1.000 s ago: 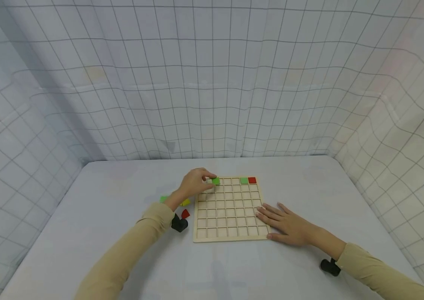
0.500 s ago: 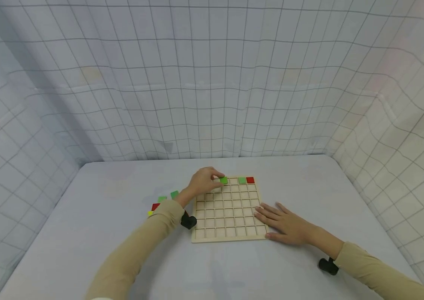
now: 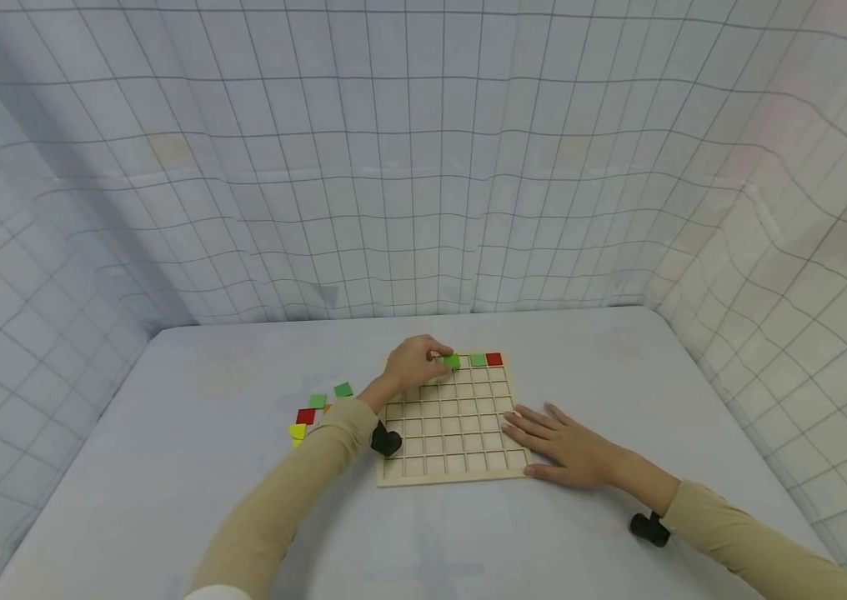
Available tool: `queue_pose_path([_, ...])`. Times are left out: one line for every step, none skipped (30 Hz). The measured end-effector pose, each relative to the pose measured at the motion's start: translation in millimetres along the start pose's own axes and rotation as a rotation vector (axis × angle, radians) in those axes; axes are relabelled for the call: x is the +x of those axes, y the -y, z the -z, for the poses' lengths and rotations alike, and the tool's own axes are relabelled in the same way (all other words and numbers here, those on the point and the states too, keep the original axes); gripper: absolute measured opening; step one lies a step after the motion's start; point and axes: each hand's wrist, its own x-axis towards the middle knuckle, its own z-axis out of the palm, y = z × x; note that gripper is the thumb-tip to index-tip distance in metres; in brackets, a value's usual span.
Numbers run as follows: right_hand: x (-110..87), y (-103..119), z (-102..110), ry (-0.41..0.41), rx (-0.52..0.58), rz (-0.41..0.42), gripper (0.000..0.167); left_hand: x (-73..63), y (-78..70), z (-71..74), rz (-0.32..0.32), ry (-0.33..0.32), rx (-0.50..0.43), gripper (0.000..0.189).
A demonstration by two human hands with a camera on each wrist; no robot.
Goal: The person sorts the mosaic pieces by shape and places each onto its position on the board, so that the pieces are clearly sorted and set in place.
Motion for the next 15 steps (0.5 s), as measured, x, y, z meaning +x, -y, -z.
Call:
queue_pose_path([-0.1,0.0,-0.1,0.002,0.004,-0.002,0.066,1.3,0.0,-0.6,0.003,0.004,-0.003,0.031])
queue_pose_path([-0.2,0.0,0.0,0.002,0.006,-0.003,0.066,2.5,-0.3,-1.0,0.004,0.007,-0.01,0.03])
queue_pose_path([-0.3,-0.2,-0.1,0.002,0.002,-0.004,0.066,3.8,-0.3,-1.5,0.005,0.01,-0.013,0.03])
queue_pose_path([-0.5,-0.2,0.0,0.003,0.006,-0.005,0.066,4.9,-0.5,-2.0,0.008,0.014,-0.019,0.03])
queue_pose_path([-0.6,-0.2,0.0,0.004,0.005,-0.005,0.066,6.1,-0.6,-2.7,0.009,0.017,-0.017,0.03])
queue_pose_path([-0.7,-0.1,0.2,0.005,0.006,-0.004,0.066,7.1,-0.7,-3.5,0.011,0.019,-0.016,0.031])
queue_pose_path([-0.7,-0.2,0.3,0.005,0.005,-0.003,0.066,8.2,-0.9,-4.4,0.016,0.021,-0.014,0.031])
queue_pose_path([-0.7,-0.2,0.5,0.005,0.006,-0.002,0.066,9.3,-1.0,-5.5,0.021,0.02,-0.011,0.031])
queue_pose_path([-0.7,-0.2,0.6,0.004,0.007,-0.001,0.066,10.2,-1.2,-6.7,0.025,0.018,-0.006,0.031])
queue_pose_path([-0.5,0.0,0.9,0.004,0.01,0.0,0.066,11.4,-1.4,-7.8,0.028,0.016,-0.002,0.031])
queue_pose_path([-0.4,0.0,1.0,0.004,0.013,0.0,0.066,12.6,-1.6,-9.1,0.03,0.012,0.004,0.031])
queue_pose_path([-0.3,0.0,1.0,0.004,0.014,0.0,0.066,13.4,-2.0,-10.3,0.031,0.009,0.006,0.031])
queue_pose_path([-0.4,-0.3,0.7,0.004,0.011,0.001,0.066,14.1,-2.6,-11.3,0.033,0.008,0.007,0.031])
queue_pose_path([-0.4,-0.5,0.5,0.003,0.008,0.001,0.066,14.6,-3.0,-12.5,0.034,0.006,0.009,0.031])
queue_pose_path([-0.5,-0.7,0.2,0.003,0.005,0.0,0.066,14.9,-3.6,-13.3,0.034,0.006,0.008,0.031])
